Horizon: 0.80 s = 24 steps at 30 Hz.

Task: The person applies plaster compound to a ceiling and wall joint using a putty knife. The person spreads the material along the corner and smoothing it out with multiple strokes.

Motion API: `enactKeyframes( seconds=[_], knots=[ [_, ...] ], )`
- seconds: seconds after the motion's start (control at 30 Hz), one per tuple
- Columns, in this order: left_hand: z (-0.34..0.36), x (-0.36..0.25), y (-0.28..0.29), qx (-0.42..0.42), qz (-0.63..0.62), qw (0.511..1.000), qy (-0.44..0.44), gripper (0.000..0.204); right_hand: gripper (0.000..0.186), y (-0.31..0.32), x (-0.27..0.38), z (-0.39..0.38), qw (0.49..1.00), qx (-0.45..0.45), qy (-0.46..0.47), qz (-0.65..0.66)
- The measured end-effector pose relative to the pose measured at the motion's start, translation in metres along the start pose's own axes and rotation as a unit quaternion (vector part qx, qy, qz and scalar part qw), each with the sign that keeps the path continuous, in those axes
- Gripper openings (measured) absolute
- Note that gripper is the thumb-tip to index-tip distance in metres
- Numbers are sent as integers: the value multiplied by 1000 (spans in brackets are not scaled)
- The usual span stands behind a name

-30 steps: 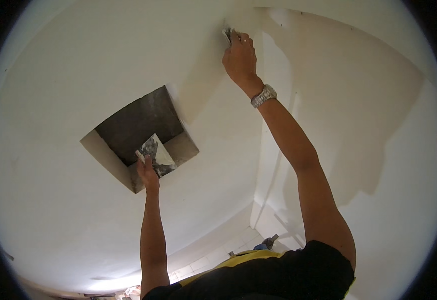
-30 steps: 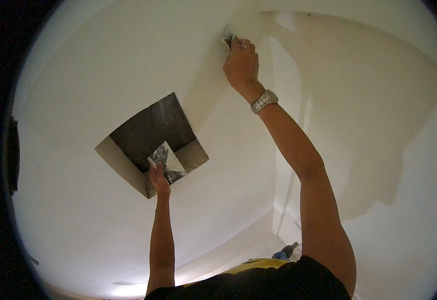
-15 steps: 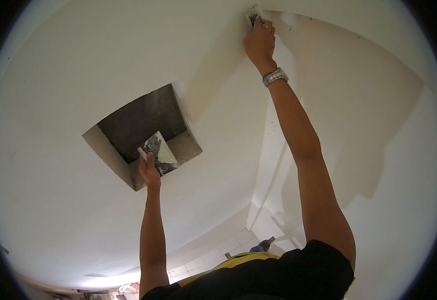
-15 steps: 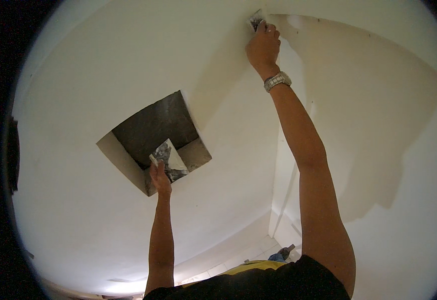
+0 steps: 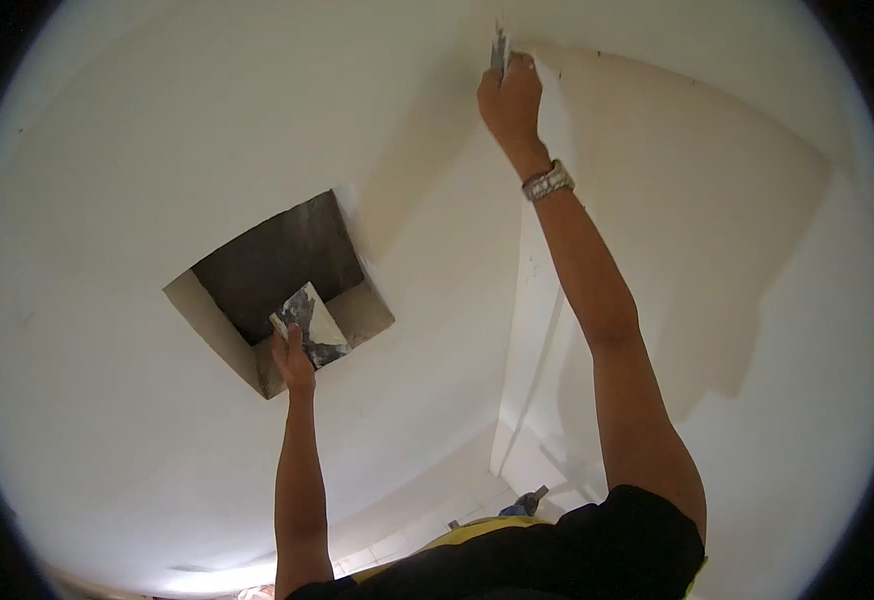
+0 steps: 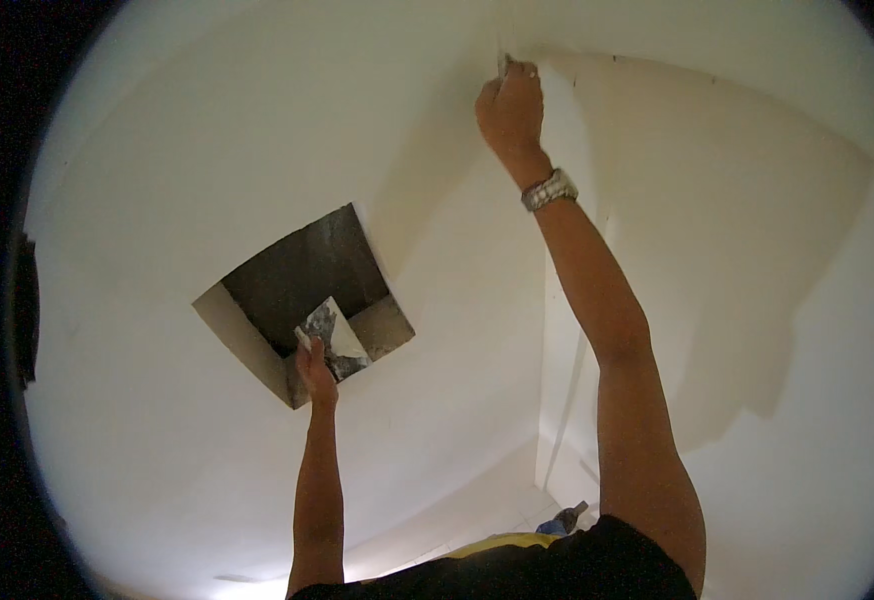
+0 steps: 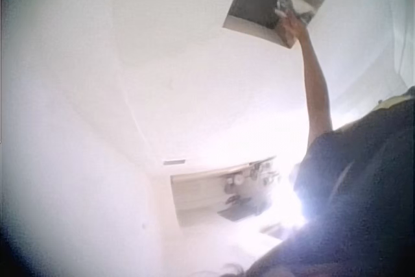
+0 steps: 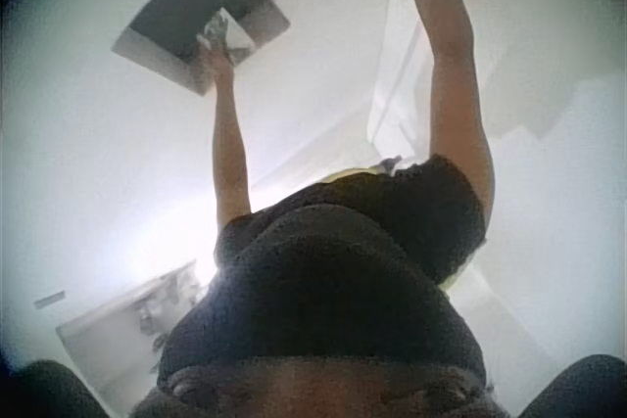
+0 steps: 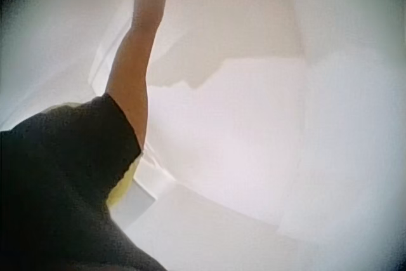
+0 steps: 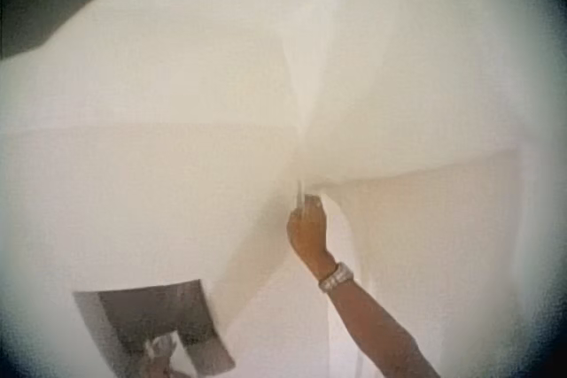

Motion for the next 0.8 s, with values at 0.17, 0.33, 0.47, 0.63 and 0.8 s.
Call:
enactKeyframes(
  seconds=[0.17, 0.33, 0.47, 0.63, 0.8],
  knots=[
    [0, -10, 5, -13, -10, 998, -53, 26, 32, 1, -17, 80, 978, 90, -172, 80],
    [3, 5, 12, -5, 9, 999, -42, 26, 31, 5, -21, 120, 985, 70, -126, -92],
    [3, 5, 9, -28, -30, 997, -65, 27, 34, 4, -18, 130, 977, 90, -136, -138],
    [6, 32, 13, 8, 17, 1000, -13, 33, 34, -5, -26, 139, 967, 94, -139, -190],
    [3, 22, 14, 19, 51, 997, 51, 54, 38, -28, -9, 132, 965, 105, -122, -208]
  ],
)
Point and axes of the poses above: each hand's wrist, its own z-axis towards the middle knuckle, its own y-axis out of the back of the hand, x = y × z, the point moved 7 cm from there along z, towards the middle knuckle, and after that the axes turned 1 degree about y, right-handed, at the moved point
